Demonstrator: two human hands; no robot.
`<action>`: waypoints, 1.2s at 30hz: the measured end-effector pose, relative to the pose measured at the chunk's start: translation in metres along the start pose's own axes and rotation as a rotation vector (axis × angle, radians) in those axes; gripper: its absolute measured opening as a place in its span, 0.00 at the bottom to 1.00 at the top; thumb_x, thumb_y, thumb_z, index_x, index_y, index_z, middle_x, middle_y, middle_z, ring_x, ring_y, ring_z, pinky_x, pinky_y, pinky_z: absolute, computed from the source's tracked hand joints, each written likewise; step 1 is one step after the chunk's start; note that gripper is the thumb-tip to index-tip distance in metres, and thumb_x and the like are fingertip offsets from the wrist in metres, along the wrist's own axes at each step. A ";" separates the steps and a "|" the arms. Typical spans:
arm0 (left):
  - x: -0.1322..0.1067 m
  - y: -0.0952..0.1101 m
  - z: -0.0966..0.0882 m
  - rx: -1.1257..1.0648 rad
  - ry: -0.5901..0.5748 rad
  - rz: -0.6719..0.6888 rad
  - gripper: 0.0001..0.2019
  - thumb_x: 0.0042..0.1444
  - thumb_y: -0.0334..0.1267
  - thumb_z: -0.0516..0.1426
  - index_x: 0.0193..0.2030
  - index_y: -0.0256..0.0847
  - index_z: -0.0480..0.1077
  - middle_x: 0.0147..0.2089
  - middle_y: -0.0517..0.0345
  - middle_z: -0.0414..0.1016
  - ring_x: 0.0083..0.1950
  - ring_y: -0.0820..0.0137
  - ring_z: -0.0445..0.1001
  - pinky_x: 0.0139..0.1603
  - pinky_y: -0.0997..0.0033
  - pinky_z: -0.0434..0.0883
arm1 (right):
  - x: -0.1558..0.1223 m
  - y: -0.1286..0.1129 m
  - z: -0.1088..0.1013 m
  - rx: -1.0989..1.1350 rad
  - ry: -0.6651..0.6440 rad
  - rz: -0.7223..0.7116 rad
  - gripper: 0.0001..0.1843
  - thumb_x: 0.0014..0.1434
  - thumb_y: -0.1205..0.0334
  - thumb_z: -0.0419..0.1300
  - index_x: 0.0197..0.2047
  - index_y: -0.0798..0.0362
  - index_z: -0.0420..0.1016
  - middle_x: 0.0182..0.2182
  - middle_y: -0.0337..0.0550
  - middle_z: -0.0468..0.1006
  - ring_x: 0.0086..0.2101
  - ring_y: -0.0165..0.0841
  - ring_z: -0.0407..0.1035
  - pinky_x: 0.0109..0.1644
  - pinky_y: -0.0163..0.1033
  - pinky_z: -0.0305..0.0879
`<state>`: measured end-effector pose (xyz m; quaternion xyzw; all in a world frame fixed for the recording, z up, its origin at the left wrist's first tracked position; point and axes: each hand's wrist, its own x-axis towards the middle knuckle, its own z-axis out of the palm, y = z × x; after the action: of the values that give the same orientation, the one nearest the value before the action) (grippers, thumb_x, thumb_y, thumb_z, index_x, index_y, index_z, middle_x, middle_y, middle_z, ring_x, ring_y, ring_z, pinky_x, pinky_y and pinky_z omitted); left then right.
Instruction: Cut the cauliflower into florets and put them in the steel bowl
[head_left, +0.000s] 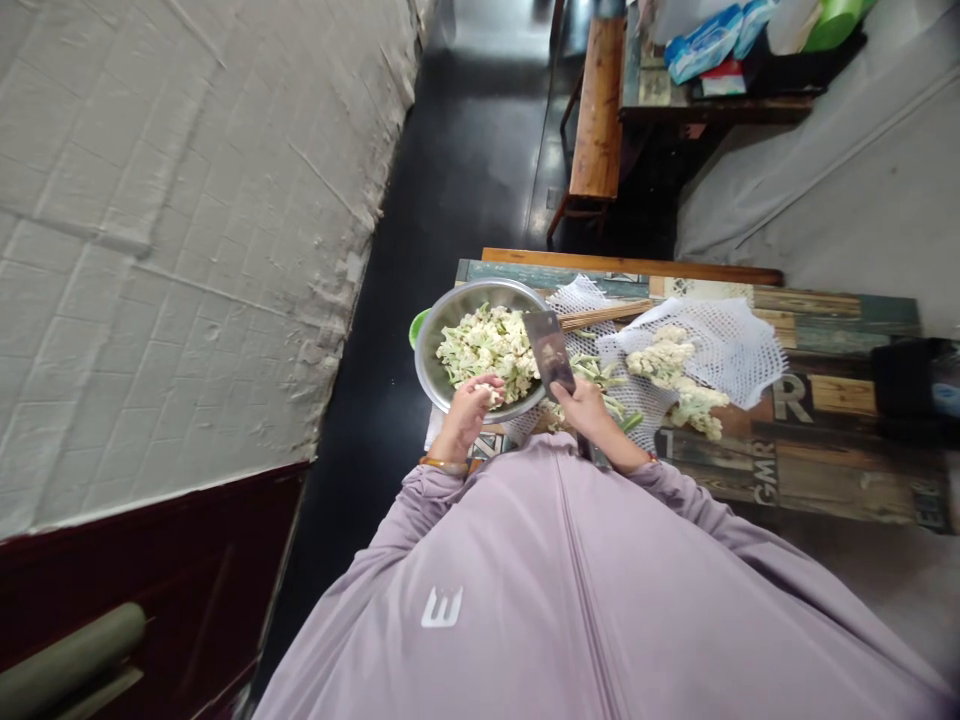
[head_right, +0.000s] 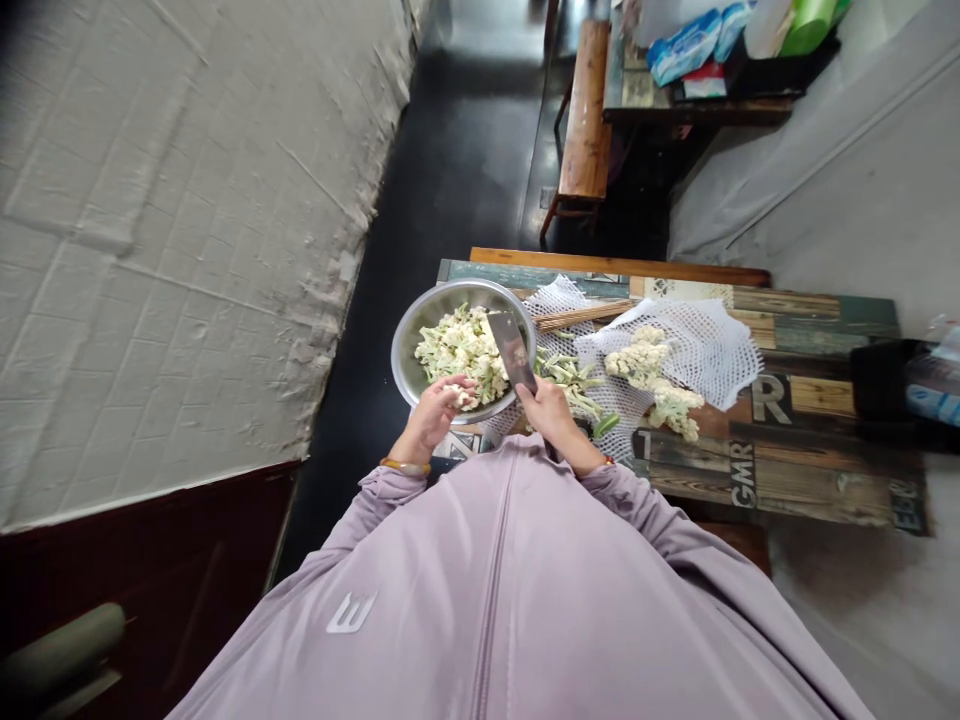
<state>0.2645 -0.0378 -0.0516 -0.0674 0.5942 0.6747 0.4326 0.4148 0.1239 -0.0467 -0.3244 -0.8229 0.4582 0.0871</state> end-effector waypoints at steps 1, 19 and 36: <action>0.004 0.004 -0.006 -0.030 0.069 0.024 0.17 0.42 0.29 0.60 0.43 0.36 0.72 0.41 0.52 0.77 0.39 0.70 0.77 0.44 0.68 0.73 | 0.003 0.000 -0.002 0.017 0.010 0.007 0.17 0.62 0.51 0.54 0.33 0.54 0.75 0.28 0.44 0.77 0.29 0.37 0.69 0.36 0.39 0.64; 0.036 0.013 0.056 0.224 -0.067 0.067 0.19 0.49 0.45 0.65 0.46 0.39 0.69 0.41 0.54 0.77 0.39 0.71 0.78 0.45 0.68 0.73 | -0.010 0.024 -0.033 0.119 0.116 0.013 0.10 0.62 0.58 0.55 0.35 0.53 0.76 0.29 0.40 0.78 0.30 0.34 0.70 0.38 0.36 0.67; 0.070 -0.123 0.304 1.138 -0.710 0.435 0.17 0.48 0.32 0.63 0.47 0.33 0.75 0.49 0.40 0.76 0.52 0.54 0.75 0.60 0.53 0.67 | -0.139 0.181 -0.149 0.650 0.874 0.765 0.27 0.47 0.41 0.62 0.35 0.59 0.78 0.25 0.43 0.77 0.20 0.29 0.63 0.21 0.34 0.62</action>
<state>0.4318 0.2487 -0.0990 0.5139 0.6778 0.3116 0.4235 0.6705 0.2092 -0.0880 -0.7068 -0.3587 0.5079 0.3375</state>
